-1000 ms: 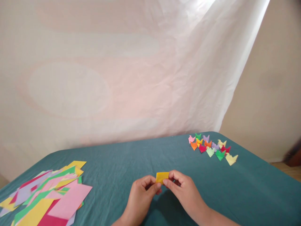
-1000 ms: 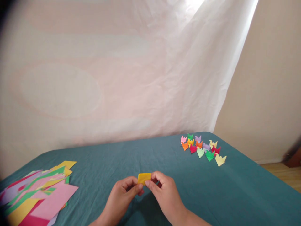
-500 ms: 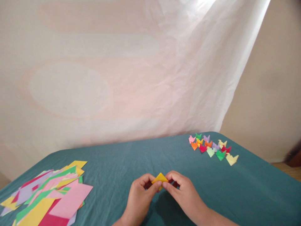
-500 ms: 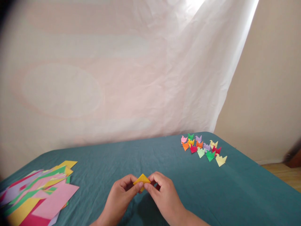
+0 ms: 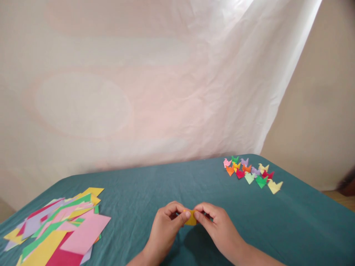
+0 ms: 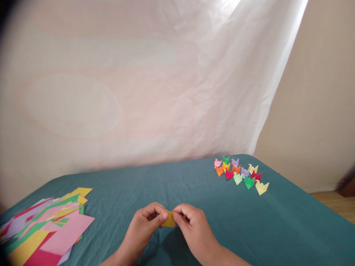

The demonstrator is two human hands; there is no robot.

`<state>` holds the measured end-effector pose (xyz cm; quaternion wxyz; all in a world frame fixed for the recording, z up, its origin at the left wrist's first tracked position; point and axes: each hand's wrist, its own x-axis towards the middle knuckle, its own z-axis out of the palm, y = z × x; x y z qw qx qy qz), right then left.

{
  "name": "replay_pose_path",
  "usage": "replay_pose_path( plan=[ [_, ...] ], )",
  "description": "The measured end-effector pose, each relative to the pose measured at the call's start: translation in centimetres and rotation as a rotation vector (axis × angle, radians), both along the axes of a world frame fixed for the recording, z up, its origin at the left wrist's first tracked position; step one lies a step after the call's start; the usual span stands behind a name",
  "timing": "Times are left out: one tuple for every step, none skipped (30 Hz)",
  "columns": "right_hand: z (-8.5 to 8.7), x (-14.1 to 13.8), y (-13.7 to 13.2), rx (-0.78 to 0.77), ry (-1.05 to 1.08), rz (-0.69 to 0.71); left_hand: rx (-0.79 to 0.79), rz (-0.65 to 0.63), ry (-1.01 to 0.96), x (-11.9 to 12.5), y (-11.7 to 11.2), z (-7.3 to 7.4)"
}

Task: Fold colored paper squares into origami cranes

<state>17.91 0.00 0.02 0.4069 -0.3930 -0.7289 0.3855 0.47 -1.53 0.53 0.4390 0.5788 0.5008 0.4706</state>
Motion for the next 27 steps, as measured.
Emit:
replay_pose_path(
  plan=[
    [0.0,0.0,0.0,-0.001,0.003,0.003,0.010,0.021,0.013,0.0,0.0,-0.1],
    [0.0,-0.1,0.0,0.000,0.009,0.005,0.025,0.048,0.037,0.0,-0.1,-0.1],
    [0.0,-0.2,0.0,-0.005,0.017,0.008,0.043,0.079,0.066,0.1,-0.2,-0.2],
    [0.0,-0.3,0.0,-0.018,0.026,0.013,0.062,0.109,0.093,0.2,-0.4,-0.2],
    [-0.1,-0.4,-0.1,-0.043,0.037,0.020,0.081,0.136,0.112,0.3,-0.5,-0.1],
    [-0.1,-0.5,-0.1,-0.077,0.044,0.031,0.096,0.155,0.120,0.5,-0.6,-0.1],
    [-0.2,-0.6,-0.1,-0.116,0.049,0.042,0.104,0.166,0.116,0.6,-0.7,0.0],
    [-0.3,-0.6,0.0,-0.153,0.049,0.050,0.104,0.167,0.101,0.7,-0.8,0.0],
    [-0.3,-0.6,0.0,-0.179,0.046,0.051,0.091,0.158,0.078,0.8,-0.8,0.1],
    [-0.3,-0.6,0.1,-0.190,0.042,0.048,0.068,0.137,0.052,0.8,-0.7,0.1],
    [-0.3,-0.5,0.2,-0.188,0.039,0.039,0.037,0.110,0.026,0.8,-0.6,0.2],
    [-0.2,-0.3,0.3,-0.174,0.039,0.026,0.005,0.083,0.003,0.7,-0.5,0.2],
    [-0.1,-0.2,0.4,-0.153,0.037,0.012,-0.020,0.062,-0.007,0.6,-0.4,0.3],
    [0.0,0.0,0.5,-0.122,0.029,-0.003,-0.033,0.048,0.000,0.5,-0.3,0.4],
    [0.1,0.1,0.6,-0.084,0.013,-0.019,-0.030,0.042,0.029,0.4,-0.2,0.5],
    [0.1,0.2,0.7,-0.044,-0.008,-0.034,-0.016,0.044,0.077,0.3,-0.2,0.6],
    [0.1,0.3,0.8,-0.005,-0.032,-0.045,0.007,0.048,0.142,0.2,-0.2,0.8],
    [0.1,0.4,0.8,0.026,-0.053,-0.050,0.032,0.046,0.216,0.2,-0.3,0.9],
    [0.1,0.4,0.9,0.047,-0.069,-0.051,0.056,0.038,0.287,0.2,-0.5,1.1],
    [0.0,0.4,0.8,0.060,-0.080,-0.051,0.078,0.025,0.346,0.2,-0.6,1.2],
    [-0.1,0.4,0.8,0.068,-0.086,-0.051,0.095,0.008,0.394,0.3,-0.7,1.2],
    [-0.1,0.4,0.7,0.074,-0.089,-0.052,0.108,-0.010,0.426,0.4,-0.9,1.2],
    [-0.1,0.3,0.7,0.082,-0.090,-0.055,0.116,-0.024,0.445,0.4,-1.0,1.2],
    [-0.2,0.3,0.6,0.090,-0.092,-0.057,0.119,-0.032,0.451,0.5,-1.1,1.2],
    [-0.2,0.3,0.5,0.098,-0.093,-0.058,0.119,-0.037,0.451,0.5,-1.1,1.1],
    [-0.2,0.4,0.5,0.103,-0.095,-0.058,0.118,-0.039,0.449,0.6,-1.1,1.0],
    [-0.2,0.4,0.5,0.106,-0.098,-0.060,0.119,-0.038,0.448,0.6,-1.2,0.9]
  ],
)
